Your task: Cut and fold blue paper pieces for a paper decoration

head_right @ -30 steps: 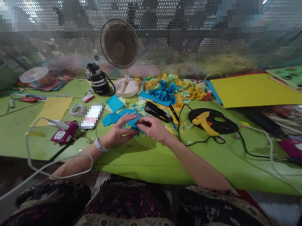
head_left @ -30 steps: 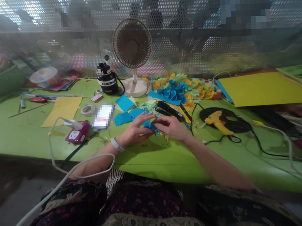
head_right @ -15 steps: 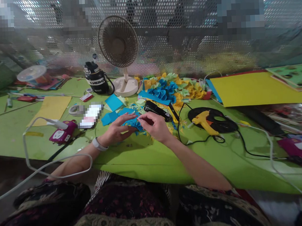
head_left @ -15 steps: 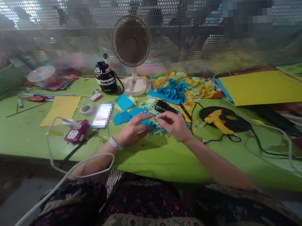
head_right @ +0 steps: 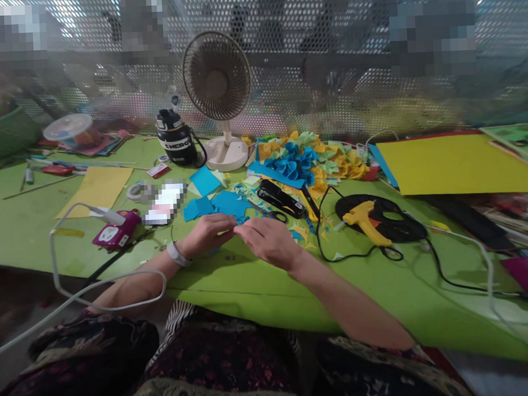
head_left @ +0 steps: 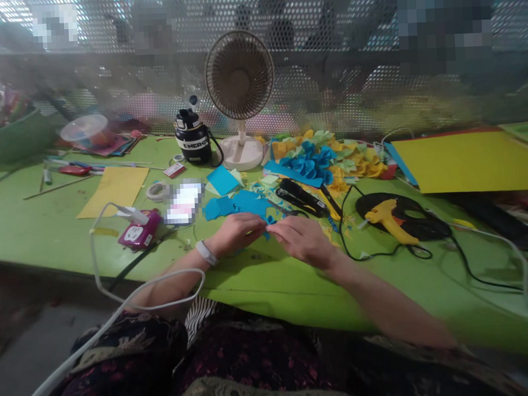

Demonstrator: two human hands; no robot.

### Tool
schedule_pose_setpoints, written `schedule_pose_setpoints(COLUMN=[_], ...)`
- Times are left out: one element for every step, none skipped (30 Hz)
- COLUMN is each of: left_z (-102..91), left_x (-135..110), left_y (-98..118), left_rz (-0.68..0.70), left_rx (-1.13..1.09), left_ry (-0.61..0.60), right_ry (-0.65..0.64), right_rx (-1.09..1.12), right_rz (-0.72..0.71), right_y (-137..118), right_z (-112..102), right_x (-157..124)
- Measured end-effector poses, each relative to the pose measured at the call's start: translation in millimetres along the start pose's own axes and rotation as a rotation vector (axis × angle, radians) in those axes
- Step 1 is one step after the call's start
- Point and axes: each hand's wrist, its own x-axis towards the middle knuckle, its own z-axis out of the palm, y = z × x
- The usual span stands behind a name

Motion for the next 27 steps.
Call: schedule_pose_setpoints(left_z=[-0.1,-0.3,-0.5,-0.9,-1.3,-1.7,-2.1,-2.3,-2.1,-1.5,-0.5,1.1,3.0,5.1,7.2,9.2,10.9,12.1,12.8,13.1,13.0,12.7,12.3,12.0,11.9,11.9,12.2], left_x=[0,-1,-1,-2,-2,-3,-3,-4,-4,-4,-4,-3,-3,-2,-2,-1,-1,0,0,0,0,0,0,-1,-2,-3,-4], left_y=[1,1,3,4,6,7,9,11,12,13,14,15,16,16,17,17,17,17,17,17,17,17,16,16,16,16,16], left_rz=[-0.001,-0.001,-0.005,-0.018,-0.041,-0.069,-0.101,-0.139,-0.179,-0.225,-0.274,-0.323,-0.366,-0.399,-0.421,-0.435,-0.441,-0.444,-0.447,-0.45,-0.453,-0.451,-0.443,-0.426,-0.399,-0.363,-0.323], left_rx=[0.009,0.021,0.031,0.029,0.011,-0.027,-0.083,-0.156,-0.244,-0.341,-0.444,-0.544,-0.63,-0.695,-0.736,-0.755,-0.762,-0.763,-0.762,-0.76,-0.757,-0.749,-0.735,-0.714,-0.687,-0.652,-0.609], left_ry=[0.001,0.006,0.015,0.025,0.031,0.03,0.026,0.023,0.019,0.018,0.025,0.04,0.058,0.08,0.104,0.127,0.146,0.159,0.167,0.173,0.18,0.184,0.184,0.173,0.152,0.12,0.077], right_ry=[0.01,0.024,0.036,0.044,0.053,0.06,0.067,0.077,0.088,0.099,0.109,0.116,0.121,0.12,0.112,0.104,0.096,0.094,0.098,0.114,0.136,0.161,0.188,0.212,0.232,0.246,0.249], right_rx=[-0.015,-0.022,-0.027,-0.035,-0.05,-0.068,-0.087,-0.104,-0.121,-0.139,-0.158,-0.178,-0.193,-0.205,-0.213,-0.218,-0.221,-0.222,-0.217,-0.204,-0.184,-0.161,-0.136,-0.109,-0.077,-0.036,0.027], right_rz=[-0.031,-0.056,-0.077,-0.097,-0.116,-0.135,-0.156,-0.178,-0.2,-0.22,-0.238,-0.254,-0.268,-0.281,-0.293,-0.304,-0.311,-0.316,-0.319,-0.321,-0.317,-0.303,-0.277,-0.236,-0.171,-0.077,0.045], right_y=[0,0,1,1,1,2,2,3,4,4,4,4,4,4,3,2,2,1,0,-1,-2,-3,-3,-3,-2,-1,0], right_z=[0,1,1,1,2,2,3,3,3,4,4,4,4,4,5,5,6,7,7,8,8,8,7,5,3,1,-2], right_x=[-1,-2,-3,-4,-5,-5,-5,-5,-5,-5,-4,-3,-3,-2,-1,0,0,1,1,1,1,1,1,1,1,2,3])
